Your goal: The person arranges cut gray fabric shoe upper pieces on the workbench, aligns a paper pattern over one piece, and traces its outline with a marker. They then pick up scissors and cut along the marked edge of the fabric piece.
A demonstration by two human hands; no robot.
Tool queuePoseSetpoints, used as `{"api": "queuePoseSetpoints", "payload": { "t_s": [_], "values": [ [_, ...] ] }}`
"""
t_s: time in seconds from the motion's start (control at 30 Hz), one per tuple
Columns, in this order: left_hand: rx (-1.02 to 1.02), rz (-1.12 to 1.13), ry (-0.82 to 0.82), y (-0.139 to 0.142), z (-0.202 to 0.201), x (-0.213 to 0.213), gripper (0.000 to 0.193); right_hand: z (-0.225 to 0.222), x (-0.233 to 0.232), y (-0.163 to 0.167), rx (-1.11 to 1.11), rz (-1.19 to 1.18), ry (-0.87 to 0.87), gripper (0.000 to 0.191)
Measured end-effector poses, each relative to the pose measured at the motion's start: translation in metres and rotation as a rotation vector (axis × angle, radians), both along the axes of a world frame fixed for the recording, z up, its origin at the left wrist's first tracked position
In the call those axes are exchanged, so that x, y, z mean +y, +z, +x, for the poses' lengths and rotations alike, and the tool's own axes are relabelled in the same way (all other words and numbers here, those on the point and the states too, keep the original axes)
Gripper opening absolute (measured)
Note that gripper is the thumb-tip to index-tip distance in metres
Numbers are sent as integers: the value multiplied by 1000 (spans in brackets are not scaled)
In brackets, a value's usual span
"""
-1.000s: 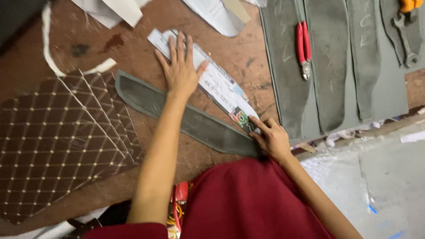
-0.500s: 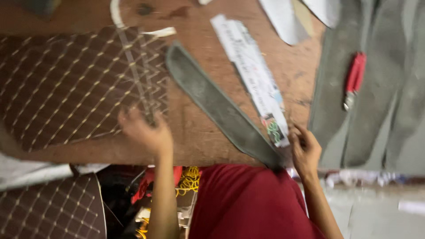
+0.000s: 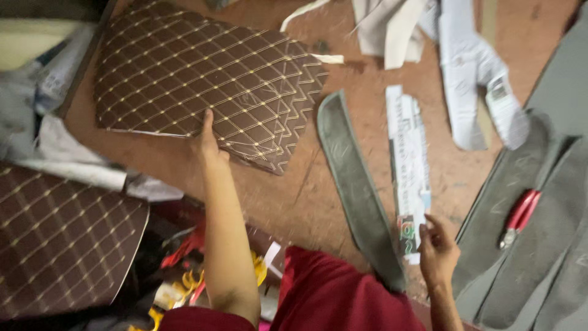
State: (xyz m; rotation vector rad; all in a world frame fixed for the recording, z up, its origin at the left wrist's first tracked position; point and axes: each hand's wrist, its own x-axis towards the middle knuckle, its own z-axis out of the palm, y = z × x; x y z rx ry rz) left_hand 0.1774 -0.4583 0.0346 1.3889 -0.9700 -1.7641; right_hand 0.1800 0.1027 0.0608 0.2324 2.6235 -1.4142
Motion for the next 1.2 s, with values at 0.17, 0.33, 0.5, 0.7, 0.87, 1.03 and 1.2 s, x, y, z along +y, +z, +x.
{"api": "queuePoseSetpoints", "payload": {
  "t_s": [0.17, 0.33, 0.5, 0.7, 0.87, 1.03, 1.2],
  "values": [
    [20, -50, -18, 37, -21, -6, 94, 5, -6, 7, -50, -28, -39, 28],
    [-415, -325, -259, 141, 16, -61, 99, 11, -5, 6, -163, 10, -64, 29],
    [-702, -366, -447, 199, 26, -176, 121, -2, -9, -11, -146, -5, 4, 29],
    [-857, -534, -667, 213, -18, -227, 122, -28, -35, -8, -203, -54, 18, 29],
    [-965, -607, -721, 155, -47, -197, 124, -43, -44, 3, -170, -94, 10, 27],
    [-1100, -857, -727, 155, -43, -209, 126, -42, -41, -3, -200, -78, 33, 28],
    [-1180, -1011, -1038, 73, -27, -118, 112, -35, -39, -14, -198, 56, -10, 27]
  ]
}}
